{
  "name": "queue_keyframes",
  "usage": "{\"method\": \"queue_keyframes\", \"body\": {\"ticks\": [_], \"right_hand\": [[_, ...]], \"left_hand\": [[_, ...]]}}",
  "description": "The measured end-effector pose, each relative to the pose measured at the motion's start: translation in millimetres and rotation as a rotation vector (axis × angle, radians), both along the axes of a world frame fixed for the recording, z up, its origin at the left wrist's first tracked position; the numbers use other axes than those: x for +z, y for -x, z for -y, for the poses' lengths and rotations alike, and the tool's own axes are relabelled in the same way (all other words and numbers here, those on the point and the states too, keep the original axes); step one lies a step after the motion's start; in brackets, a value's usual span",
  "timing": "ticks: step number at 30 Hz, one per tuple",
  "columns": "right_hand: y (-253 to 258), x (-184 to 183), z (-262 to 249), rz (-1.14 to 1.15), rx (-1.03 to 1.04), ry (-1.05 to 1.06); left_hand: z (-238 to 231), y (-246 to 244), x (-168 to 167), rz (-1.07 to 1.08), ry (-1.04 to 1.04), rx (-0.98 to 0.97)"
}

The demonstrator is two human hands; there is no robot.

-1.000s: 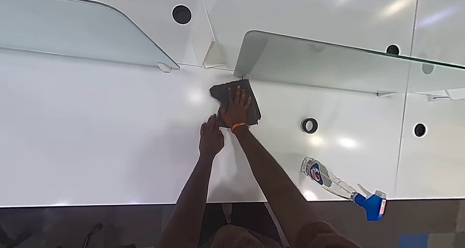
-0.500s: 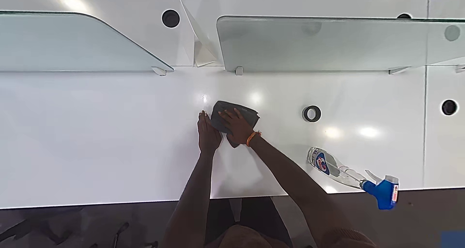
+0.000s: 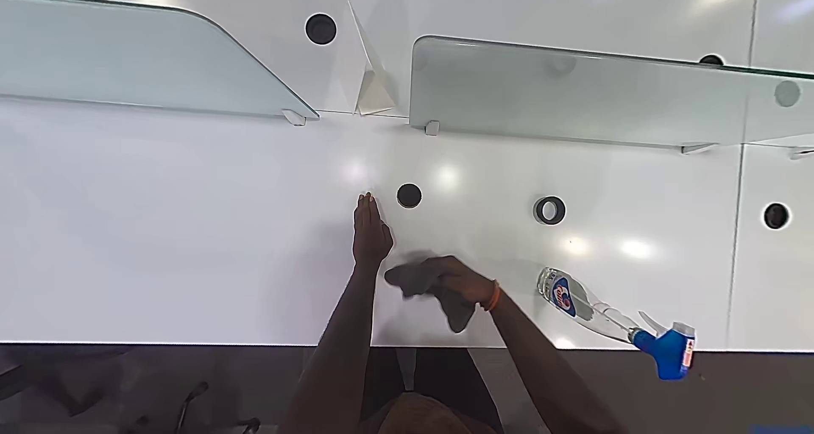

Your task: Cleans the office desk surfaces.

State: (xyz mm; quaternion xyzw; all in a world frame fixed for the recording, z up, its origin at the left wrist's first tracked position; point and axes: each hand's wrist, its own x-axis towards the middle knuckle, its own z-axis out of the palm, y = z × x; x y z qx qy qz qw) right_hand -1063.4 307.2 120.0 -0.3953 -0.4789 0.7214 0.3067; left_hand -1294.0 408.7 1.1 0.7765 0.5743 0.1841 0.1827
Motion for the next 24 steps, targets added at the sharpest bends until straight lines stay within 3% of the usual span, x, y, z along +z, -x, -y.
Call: {"method": "queue_keyframes", "body": {"ticks": [1,3,6,8,11,15,19,24], "right_hand": [[-11,7,-10,-0.082,-0.061,0.082],[-34,6,-28,0.074,-0.185,0.154],[-60,-19,-54,0.873,-0.294,0.088],[-66,-23,-60,1.168,-0.405,0.012],[-49,-22,-54,1.193,-0.514,-0.191],[13,-44,-41,1.242,-0.291,-0.416],[62,-79,-45,1.439,0.023,-0.362],[74,-101,-91,1.524,-0.045,-0.363]], "left_hand": [[0,0,2,-0.001,0.001,0.006],[1,-1,4,-0.001,0.019,0.012],[0,0,0,0.01,0.024,-0.007],[0,0,-3,-0.006,0.016,0.005],[1,0,-5,-0.005,0.013,0.009],[1,0,-5,-0.013,0.023,0.016],[0,-1,-3,-0.073,0.071,0.017],[1,0,0,-0.062,0.101,0.004]]}}
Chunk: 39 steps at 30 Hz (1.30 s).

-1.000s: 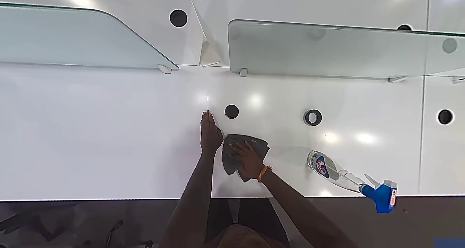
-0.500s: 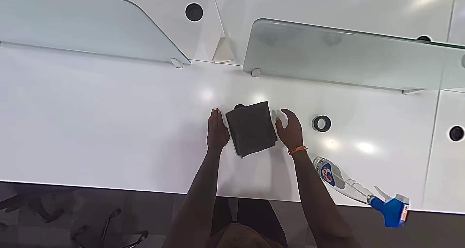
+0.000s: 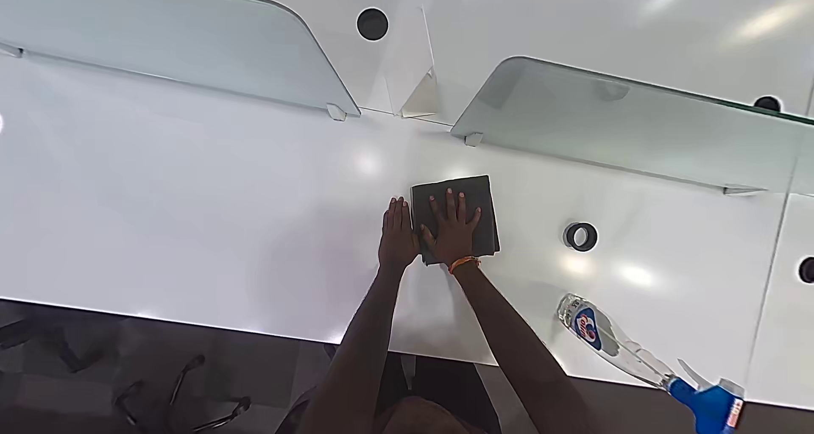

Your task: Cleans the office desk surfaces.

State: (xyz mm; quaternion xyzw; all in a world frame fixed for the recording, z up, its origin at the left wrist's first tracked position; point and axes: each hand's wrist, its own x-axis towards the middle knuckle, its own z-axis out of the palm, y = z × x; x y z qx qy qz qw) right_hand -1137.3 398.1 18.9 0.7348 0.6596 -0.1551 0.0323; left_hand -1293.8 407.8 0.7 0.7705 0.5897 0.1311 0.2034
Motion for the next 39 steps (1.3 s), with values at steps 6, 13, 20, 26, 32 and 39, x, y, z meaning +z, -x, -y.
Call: {"method": "queue_keyframes", "body": {"ticks": [6,13,20,26,32,39], "right_hand": [[9,-8,-65,0.011,-0.064,-0.086],[26,-13,-125,0.089,-0.241,-0.131],[46,-14,-150,0.092,-0.398,-0.138],[78,-13,-182,0.089,-0.557,-0.114],[88,-7,-195,0.135,-0.545,-0.107],[85,1,-165,0.03,-0.333,-0.09]], "left_hand": [[0,2,-2,0.072,-0.062,-0.012],[-5,24,5,0.483,0.027,-0.013],[-40,117,-1,0.293,-0.061,-0.062],[-49,126,6,0.062,0.0,-0.179],[-47,121,2,-0.039,-0.035,-0.187],[-47,120,4,-0.008,-0.011,-0.173]]}}
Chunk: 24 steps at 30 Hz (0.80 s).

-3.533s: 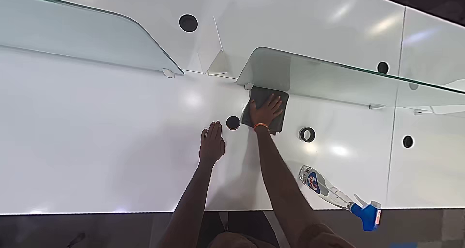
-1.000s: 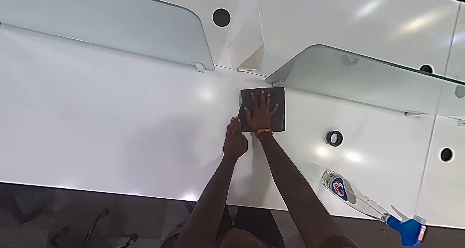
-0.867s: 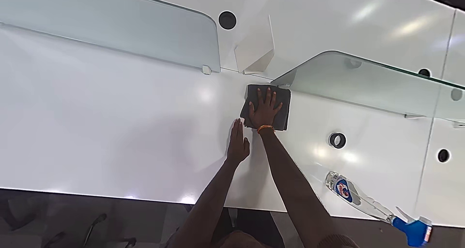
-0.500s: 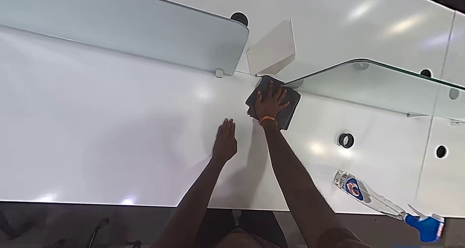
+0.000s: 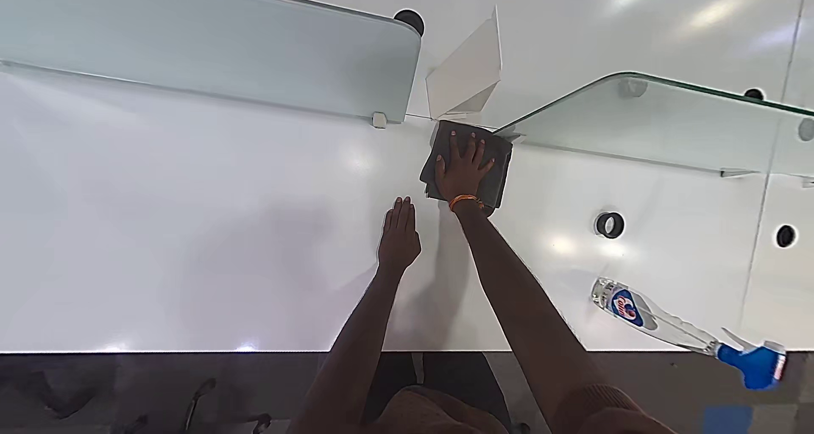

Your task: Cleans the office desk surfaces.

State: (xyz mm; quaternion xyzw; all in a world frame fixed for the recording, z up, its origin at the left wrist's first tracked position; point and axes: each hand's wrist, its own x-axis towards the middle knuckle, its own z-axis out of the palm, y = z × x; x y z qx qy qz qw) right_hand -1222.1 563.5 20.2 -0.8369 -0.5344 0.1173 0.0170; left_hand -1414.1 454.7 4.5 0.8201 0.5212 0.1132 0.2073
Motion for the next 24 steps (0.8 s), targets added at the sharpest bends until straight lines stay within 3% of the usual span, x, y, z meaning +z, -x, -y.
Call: {"method": "queue_keyframes", "body": {"ticks": [9,17,24], "right_hand": [[-10,-9,80,0.024,0.17,0.008],[5,1,220,-0.031,0.18,0.043],[13,18,348,-0.114,0.313,0.156]], "left_hand": [[1,-1,-7,-0.044,-0.02,-0.003],[2,1,-12,-0.004,-0.075,0.005],[2,1,-14,-0.005,-0.092,0.01]]}}
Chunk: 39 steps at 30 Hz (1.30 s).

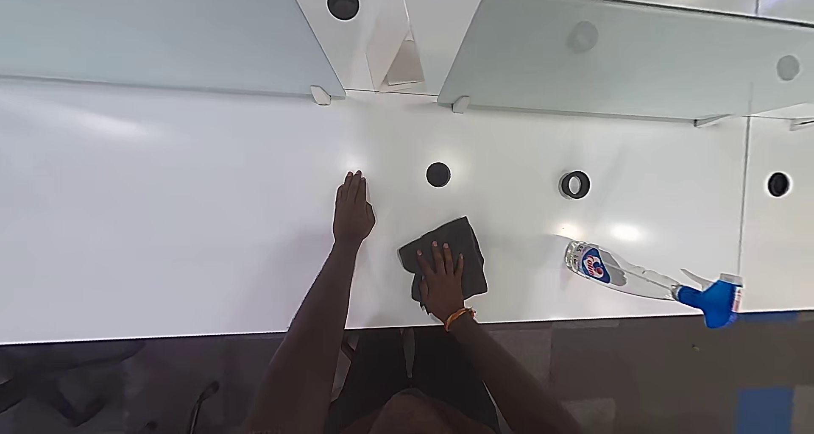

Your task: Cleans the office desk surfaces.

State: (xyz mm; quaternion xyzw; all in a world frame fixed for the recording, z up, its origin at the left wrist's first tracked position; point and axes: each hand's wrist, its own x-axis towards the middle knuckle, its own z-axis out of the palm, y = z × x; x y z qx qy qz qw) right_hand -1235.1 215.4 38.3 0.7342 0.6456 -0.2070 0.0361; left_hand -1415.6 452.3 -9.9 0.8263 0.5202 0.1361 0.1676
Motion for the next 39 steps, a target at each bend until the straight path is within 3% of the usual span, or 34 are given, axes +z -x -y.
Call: {"method": "queue_keyframes", "body": {"ticks": [2,3,5,7,12,17,22,32,39], "right_hand": [[-9,11,8,-0.091,0.015,0.034],[-20,14,7,-0.146,-0.029,-0.049],[-54,18,-6,-0.201,-0.212,-0.299],[-110,26,-32,-0.107,-0.429,-0.384],[-275,5,-83,0.218,-0.763,-0.402],[-330,-12,-97,0.142,-0.869,-0.243],[-288,-23,-119,0.154,-0.764,-0.249],[-68,-20,-178,-0.015,-0.306,-0.294],[-42,-30,-193,0.004,-0.196,-0.192]], "left_hand": [[-1,1,-1,0.012,-0.01,-0.003],[-1,0,-2,0.017,-0.012,-0.005],[-1,1,-3,0.025,-0.015,-0.008],[0,2,-3,0.019,-0.014,-0.006],[-1,1,0,0.0,-0.016,-0.003],[-1,0,1,-0.015,-0.002,0.002],[-1,1,-1,0.014,-0.021,0.003],[-2,0,0,0.006,-0.004,0.016],[-2,1,0,0.014,0.003,0.022]]}}
